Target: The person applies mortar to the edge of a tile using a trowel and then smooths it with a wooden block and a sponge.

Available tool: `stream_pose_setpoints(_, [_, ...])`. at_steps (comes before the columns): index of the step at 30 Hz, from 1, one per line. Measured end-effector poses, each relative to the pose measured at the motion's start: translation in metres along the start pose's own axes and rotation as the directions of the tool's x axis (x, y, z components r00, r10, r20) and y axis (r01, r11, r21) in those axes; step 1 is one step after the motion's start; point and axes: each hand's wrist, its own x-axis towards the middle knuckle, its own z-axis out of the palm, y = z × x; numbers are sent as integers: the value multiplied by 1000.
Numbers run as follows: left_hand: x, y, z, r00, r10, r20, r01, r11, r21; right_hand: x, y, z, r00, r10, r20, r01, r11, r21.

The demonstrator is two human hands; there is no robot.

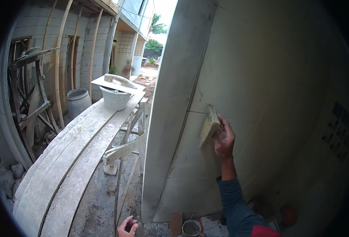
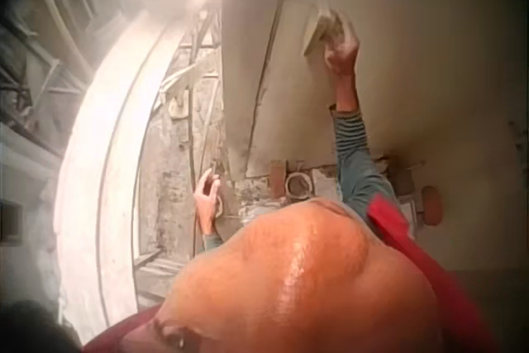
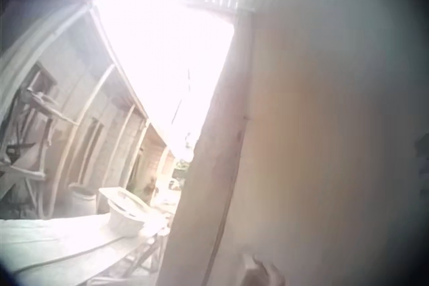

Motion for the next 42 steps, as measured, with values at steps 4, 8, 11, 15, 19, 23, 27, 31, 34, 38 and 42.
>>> stream_pose_setpoints(4, [-14,26,2,999,38,28,-39,999,33,194,-97,7,927,-374,18,301,717,-629])
stream_pose_setpoints(8, [-8,36,5,999,26,19,-27,999,42,339,-158,36,795,-568,216,471,352,-808])
stream_pose_setpoints(11, [0,32,5,1000,14,-20,-14,1000,-4,343,-167,72,796,-442,413,537,201,-819])
stream_pose_setpoints(15, [4,13,-2,997,51,-54,-52,999,-2,224,-99,73,691,-439,574,717,318,-620])
stream_pose_setpoints(19, [-3,4,-10,998,38,-46,-40,999,-33,30,-24,65,555,-228,800,789,450,-418])
stream_pose_setpoints(23, [-12,-13,-32,994,69,-79,-72,997,-35,20,-39,72,556,-234,798,752,549,-363])
stream_pose_setpoints(27, [-12,-7,-29,998,43,-55,-44,999,-24,184,-114,61,708,-499,499,692,355,-628])
stream_pose_setpoints(31, [-10,13,-15,998,25,-53,-24,1000,13,314,-174,76,822,-441,361,515,306,-801])
stream_pose_setpoints(34, [-2,11,-5,997,55,-45,-57,997,-52,309,-140,66,729,-426,536,654,203,-728])
stream_pose_setpoints(38, [-8,12,-8,995,28,-91,-30,999,-21,67,-32,95,575,-316,755,800,410,-437])
stream_pose_setpoints(42, [-10,-10,-17,995,29,-91,-36,997,-72,-20,-13,67,415,-192,889,819,504,-273])
